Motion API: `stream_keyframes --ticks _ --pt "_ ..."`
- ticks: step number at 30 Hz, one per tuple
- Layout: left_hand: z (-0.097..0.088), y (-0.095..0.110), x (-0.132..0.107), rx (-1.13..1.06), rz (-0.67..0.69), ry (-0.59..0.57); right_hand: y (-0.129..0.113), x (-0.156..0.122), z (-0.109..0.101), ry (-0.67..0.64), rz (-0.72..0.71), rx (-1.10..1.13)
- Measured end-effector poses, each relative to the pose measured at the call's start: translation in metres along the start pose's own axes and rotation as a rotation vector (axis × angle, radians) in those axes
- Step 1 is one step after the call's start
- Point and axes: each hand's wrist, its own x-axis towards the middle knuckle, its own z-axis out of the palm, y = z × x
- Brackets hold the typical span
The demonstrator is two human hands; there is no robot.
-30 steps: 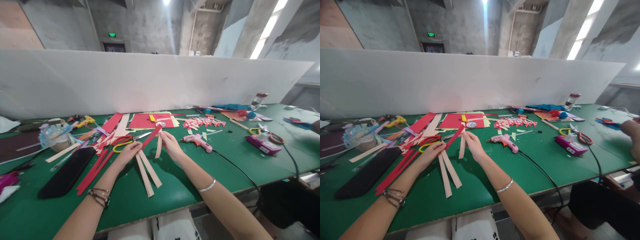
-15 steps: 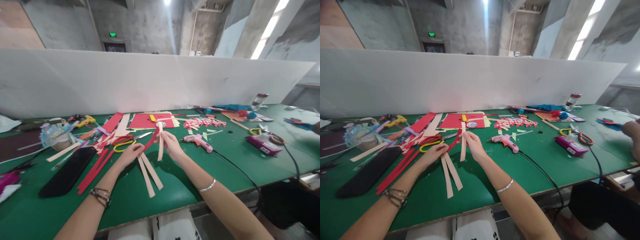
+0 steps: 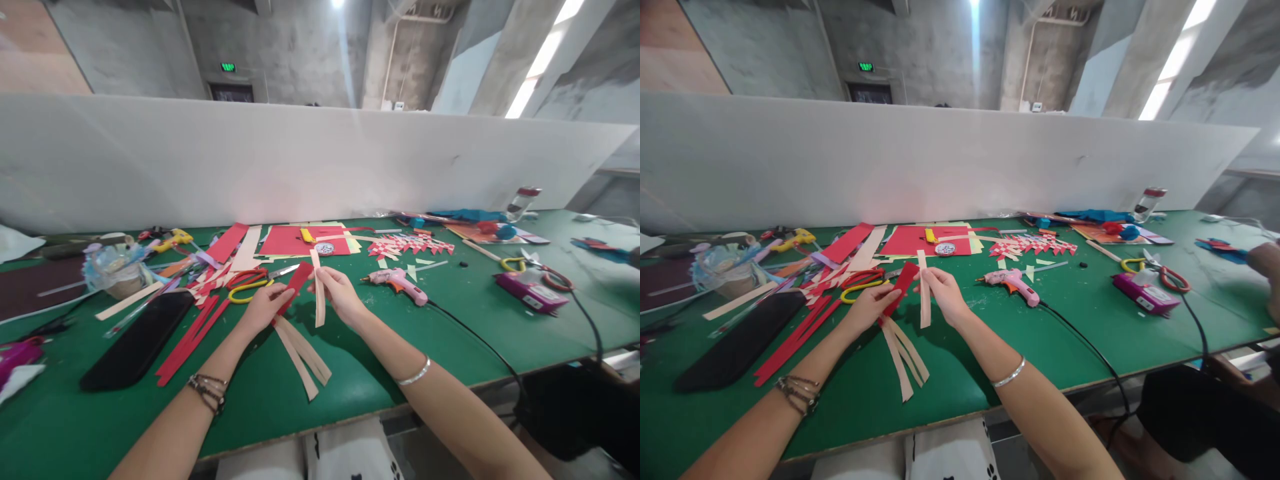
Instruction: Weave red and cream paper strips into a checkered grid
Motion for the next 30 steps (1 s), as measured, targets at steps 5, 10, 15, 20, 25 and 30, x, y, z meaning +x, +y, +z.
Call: stream_keyframes --ticks 5,10,15,20,25,30 --pt "-0.001 -0.0002 0.0001 0.014 0.003 0.021 -0.0035 0.0025 -0.0038 0.01 -0.017 -0.023" --pt "-0.0014 0.0008 -0.0016 -0.001 -0.023 0.037 -0.0051 0.0015 -0.0033 -0.043 0.071 0.012" --pt "-0.0028 0.0034 -0.0024 -0.059 -0.049 0.047 -0.0013 0.0005 -0.0025 -0.023 0.059 -0.075" --pt "-0.0031 0.0069 -0.0031 -0.078 -0.057 0.06 0.0012 0.0033 -0.0045 0.018 0.038 -0.063" --pt "-0.0025 0.0072 -0.0032 -0.072 -0.051 0.065 0.0014 0.0048 -0.0067 0.047 0.024 -0.066" --pt "-0.0024 0.0091 -0.0034 -0.071 -0.052 0.067 -0.0008 0.0045 -0.0084 0.054 -0.04 -0.163"
